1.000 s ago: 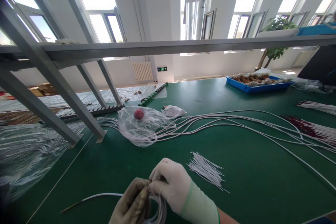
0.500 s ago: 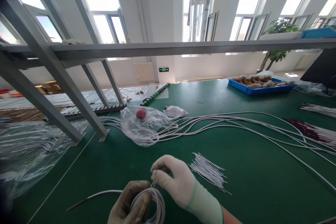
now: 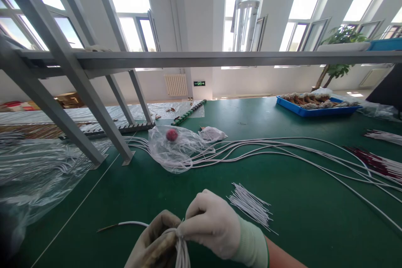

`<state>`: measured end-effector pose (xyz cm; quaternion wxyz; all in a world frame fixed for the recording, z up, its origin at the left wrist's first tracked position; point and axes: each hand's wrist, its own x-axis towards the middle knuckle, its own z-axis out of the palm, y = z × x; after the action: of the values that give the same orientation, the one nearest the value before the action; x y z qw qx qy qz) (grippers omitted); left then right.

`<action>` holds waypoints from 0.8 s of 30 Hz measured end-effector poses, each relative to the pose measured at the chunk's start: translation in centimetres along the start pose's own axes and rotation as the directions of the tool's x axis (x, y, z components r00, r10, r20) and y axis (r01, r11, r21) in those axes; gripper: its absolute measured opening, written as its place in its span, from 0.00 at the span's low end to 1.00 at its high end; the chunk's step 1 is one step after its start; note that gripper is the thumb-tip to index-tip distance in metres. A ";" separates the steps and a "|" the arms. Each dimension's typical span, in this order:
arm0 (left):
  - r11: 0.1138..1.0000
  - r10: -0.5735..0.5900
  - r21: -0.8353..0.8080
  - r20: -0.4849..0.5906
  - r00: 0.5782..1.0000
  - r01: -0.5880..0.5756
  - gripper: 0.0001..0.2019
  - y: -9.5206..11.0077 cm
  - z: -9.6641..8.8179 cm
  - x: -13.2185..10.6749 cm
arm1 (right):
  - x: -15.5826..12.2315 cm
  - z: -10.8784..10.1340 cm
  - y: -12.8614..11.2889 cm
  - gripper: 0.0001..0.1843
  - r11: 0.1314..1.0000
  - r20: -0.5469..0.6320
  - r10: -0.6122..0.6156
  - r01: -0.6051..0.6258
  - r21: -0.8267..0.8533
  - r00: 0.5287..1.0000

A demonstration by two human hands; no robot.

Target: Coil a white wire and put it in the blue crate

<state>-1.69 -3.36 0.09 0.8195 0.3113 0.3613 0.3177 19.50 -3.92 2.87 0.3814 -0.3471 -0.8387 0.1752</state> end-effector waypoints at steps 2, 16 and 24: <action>0.999 -0.034 0.015 0.027 0.999 0.034 0.21 0.2 -0.5 0.2 | 0.3 -0.5 0.1 0.19 0.986 0.075 -0.076 0.086 -0.143 0.994; 0.951 0.016 0.309 -0.092 0.996 0.013 0.49 3.1 2.3 -0.8 | 3.2 -3.0 -1.5 0.13 0.912 0.338 0.023 0.118 -0.392 0.941; 0.535 0.457 0.827 -0.107 0.883 -0.176 0.32 0.9 2.9 -0.6 | 4.0 -2.6 -0.6 0.14 0.621 0.553 0.614 -0.777 0.104 0.564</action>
<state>-0.02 -4.08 2.62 0.4521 0.6502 0.5248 0.3122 19.38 -1.41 6.93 0.1187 -0.5302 -0.6502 0.5311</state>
